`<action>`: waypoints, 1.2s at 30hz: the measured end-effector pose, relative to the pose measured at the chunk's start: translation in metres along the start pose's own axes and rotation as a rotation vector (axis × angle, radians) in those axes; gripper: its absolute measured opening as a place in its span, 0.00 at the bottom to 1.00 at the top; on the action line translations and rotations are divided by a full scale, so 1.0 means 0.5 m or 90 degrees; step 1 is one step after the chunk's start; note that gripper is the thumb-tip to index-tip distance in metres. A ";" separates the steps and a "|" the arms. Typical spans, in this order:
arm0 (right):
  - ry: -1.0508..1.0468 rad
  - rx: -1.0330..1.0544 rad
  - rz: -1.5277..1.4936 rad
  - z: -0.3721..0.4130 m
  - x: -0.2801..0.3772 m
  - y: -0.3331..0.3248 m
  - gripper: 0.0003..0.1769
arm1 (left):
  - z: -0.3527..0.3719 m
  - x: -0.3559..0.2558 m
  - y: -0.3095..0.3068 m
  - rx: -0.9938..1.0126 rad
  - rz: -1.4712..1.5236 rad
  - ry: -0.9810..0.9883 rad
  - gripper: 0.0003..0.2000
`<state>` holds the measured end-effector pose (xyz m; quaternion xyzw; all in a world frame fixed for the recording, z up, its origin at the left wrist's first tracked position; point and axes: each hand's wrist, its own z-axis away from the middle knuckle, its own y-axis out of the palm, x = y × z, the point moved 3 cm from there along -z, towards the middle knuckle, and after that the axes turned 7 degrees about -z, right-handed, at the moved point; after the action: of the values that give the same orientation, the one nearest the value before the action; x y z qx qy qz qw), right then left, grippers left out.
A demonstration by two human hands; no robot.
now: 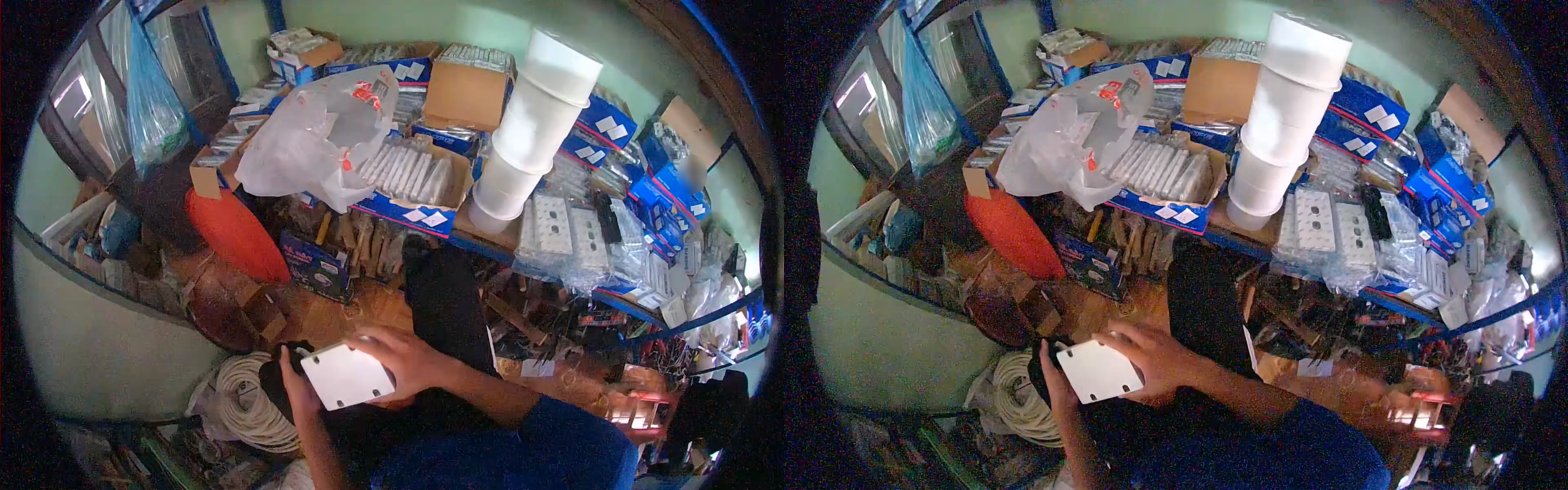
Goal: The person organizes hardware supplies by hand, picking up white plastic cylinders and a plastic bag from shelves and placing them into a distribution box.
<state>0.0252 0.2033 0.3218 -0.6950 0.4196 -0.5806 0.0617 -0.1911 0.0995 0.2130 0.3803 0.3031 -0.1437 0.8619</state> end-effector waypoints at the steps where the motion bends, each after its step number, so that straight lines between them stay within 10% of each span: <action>1: -0.005 -0.036 -0.002 0.002 -0.002 -0.017 0.58 | -0.007 -0.005 0.004 -0.032 -0.008 0.040 0.23; 6: 0.041 -0.171 0.068 0.031 -0.028 -0.156 0.56 | -0.053 0.008 -0.107 -0.152 -0.243 0.114 0.28; 14: 0.097 -0.571 0.293 0.029 -0.016 -0.362 0.44 | -0.067 0.078 -0.185 -0.145 -0.070 0.085 0.27; 19: 0.110 -0.584 0.379 -0.068 -0.025 -0.363 0.41 | -0.100 0.074 -0.143 -0.084 -0.060 0.019 0.27; 25: 0.102 -0.660 0.237 -0.122 -0.064 -0.403 0.31 | -0.116 0.103 -0.154 -0.207 -0.041 0.325 0.22; 29: 0.097 -0.705 0.205 -0.133 -0.064 -0.403 0.29 | -0.087 0.063 -0.159 -0.135 0.015 0.094 0.25; 36: 0.087 -0.650 0.402 -0.167 -0.084 -0.365 0.28 | -0.081 0.061 -0.132 -0.144 -0.014 0.036 0.31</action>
<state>0.0481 0.3812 0.4214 -0.4399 0.8344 -0.3025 -0.1372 -0.2155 0.0846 0.1348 0.2815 0.3461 -0.1073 0.8885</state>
